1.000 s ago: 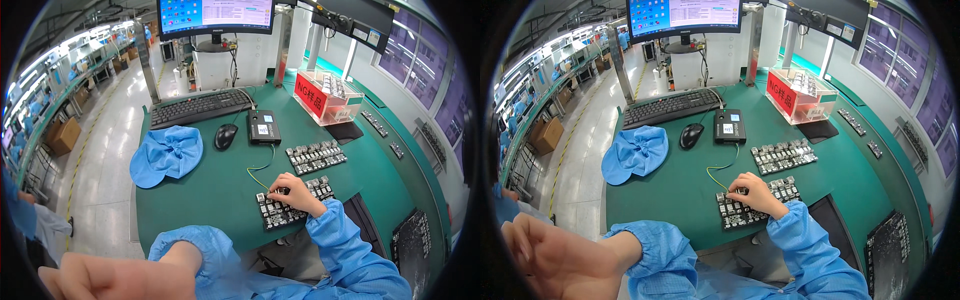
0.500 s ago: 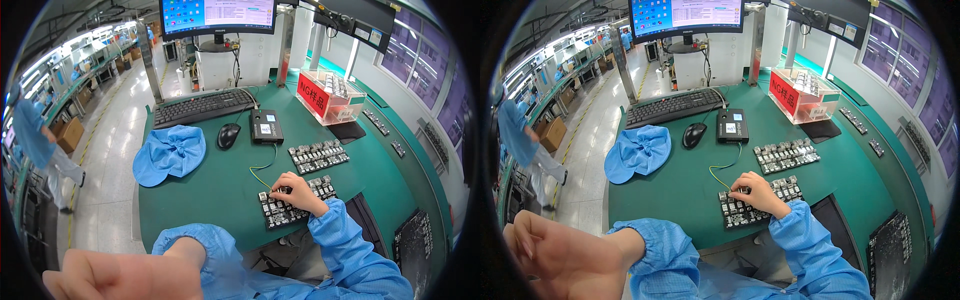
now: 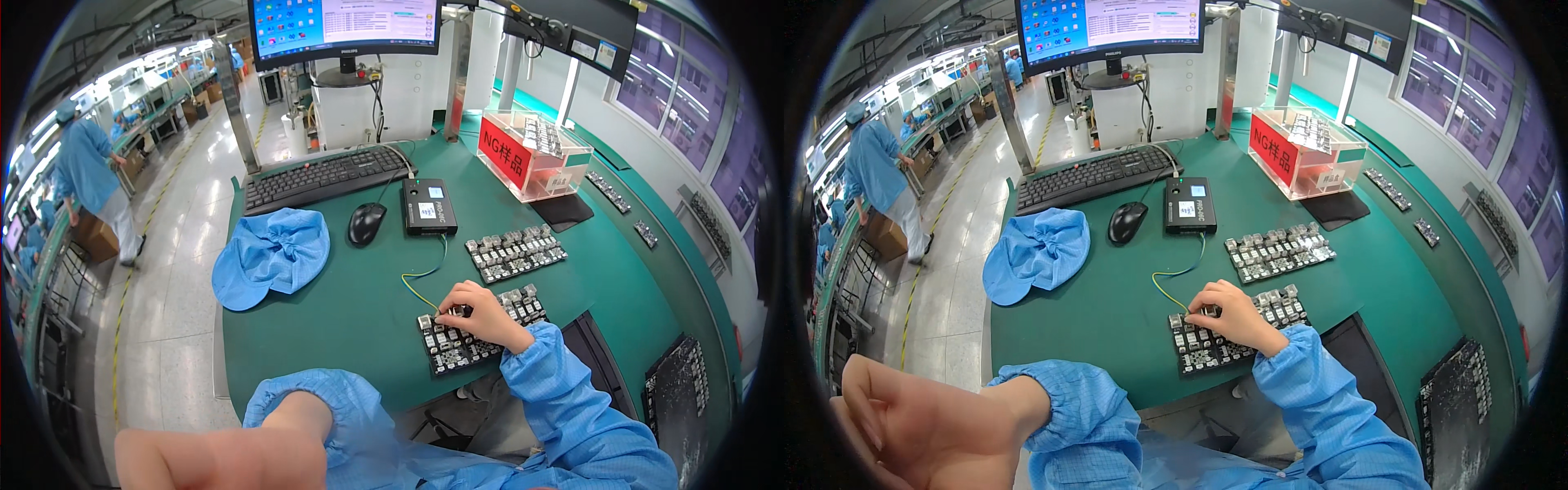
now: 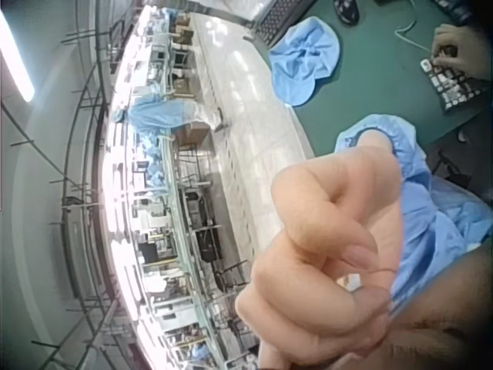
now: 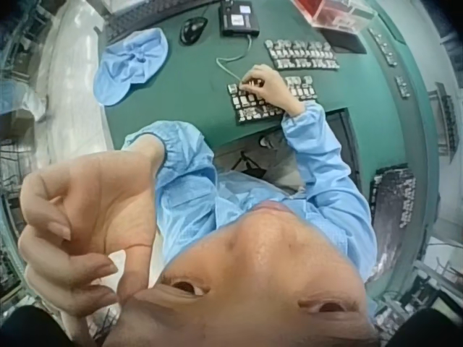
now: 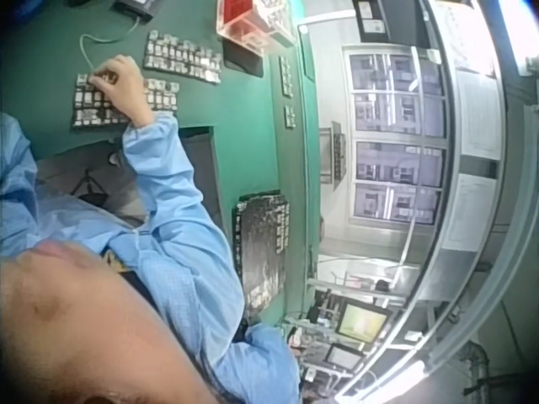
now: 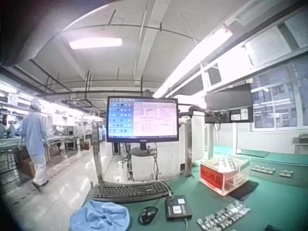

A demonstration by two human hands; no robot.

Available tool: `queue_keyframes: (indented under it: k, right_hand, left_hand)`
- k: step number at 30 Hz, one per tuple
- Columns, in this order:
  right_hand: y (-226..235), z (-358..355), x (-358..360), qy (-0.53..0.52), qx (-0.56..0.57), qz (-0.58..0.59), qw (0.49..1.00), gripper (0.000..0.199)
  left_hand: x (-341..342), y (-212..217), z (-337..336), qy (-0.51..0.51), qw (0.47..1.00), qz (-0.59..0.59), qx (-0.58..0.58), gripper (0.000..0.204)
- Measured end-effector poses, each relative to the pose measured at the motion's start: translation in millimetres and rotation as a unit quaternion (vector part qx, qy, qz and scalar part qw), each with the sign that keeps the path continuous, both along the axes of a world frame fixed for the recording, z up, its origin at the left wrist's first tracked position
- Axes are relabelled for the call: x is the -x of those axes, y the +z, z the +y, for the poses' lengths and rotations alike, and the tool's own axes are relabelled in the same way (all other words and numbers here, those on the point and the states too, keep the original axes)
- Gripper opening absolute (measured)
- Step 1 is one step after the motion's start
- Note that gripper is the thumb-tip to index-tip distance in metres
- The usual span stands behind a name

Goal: The person tests circuit boards by touching a probe wire to components while clicking a computer mouse, places circuit boards onto a conveyor belt, and continues testing other circuit boards on the desk.

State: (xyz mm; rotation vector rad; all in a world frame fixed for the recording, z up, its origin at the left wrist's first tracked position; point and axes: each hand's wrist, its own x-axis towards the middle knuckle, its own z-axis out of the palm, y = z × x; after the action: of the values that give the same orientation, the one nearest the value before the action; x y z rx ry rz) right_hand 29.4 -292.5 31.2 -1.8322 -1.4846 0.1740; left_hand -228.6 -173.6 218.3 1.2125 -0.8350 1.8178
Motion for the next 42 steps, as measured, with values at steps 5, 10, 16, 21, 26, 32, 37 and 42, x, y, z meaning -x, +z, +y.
queue_keyframes:
  k: [5, 10, 16, 21, 26, 32, 37, 42]
  right_hand:
    - [-0.5, 2.7, 0.1, 0.001, -0.009, 0.004, 1.0, 0.014]
    - [-0.9, 0.1, -1.9, -0.005, 0.008, 0.005, 1.0, 0.014]
    - [-0.3, 1.1, -1.4, 0.001, 0.011, 0.002, 1.0, 0.016]
    - [-0.9, -0.3, -2.5, -0.002, 0.007, 0.004, 1.0, 0.015]
    - [0.5, 0.0, -0.2, 0.0, 0.006, -0.001, 1.0, 0.015]
    - [-1.1, 1.6, -1.4, 0.002, 0.005, 0.001, 1.0, 0.015]
    - [0.3, -0.5, 0.3, -0.002, 0.001, -0.002, 1.0, 0.015]
    - [-1.0, -0.8, -0.9, -0.004, -0.003, -0.002, 1.0, 0.015]
  left_hand:
    - [-9.6, 7.8, -1.1, 0.005, 1.0, -0.006, -0.001, 0.046]
    - [-11.4, 6.4, -2.7, 0.006, 1.0, -0.013, -0.002, 0.046]
    - [-23.6, 16.4, -1.1, 0.002, 1.0, -0.022, 0.003, 0.046]
    - [-9.7, 2.9, -11.9, 0.006, 0.999, -0.033, -0.008, 0.046]
    - [-10.2, 4.8, -12.2, 0.009, 0.999, -0.033, -0.013, 0.046]
    - [-13.1, 6.9, -12.8, 0.008, 0.999, -0.037, -0.019, 0.046]
    - [-13.3, 10.0, -13.7, 0.013, 0.999, -0.039, -0.027, 0.047]
    - [-15.4, 7.9, -17.4, 0.008, 0.999, -0.041, -0.026, 0.047]
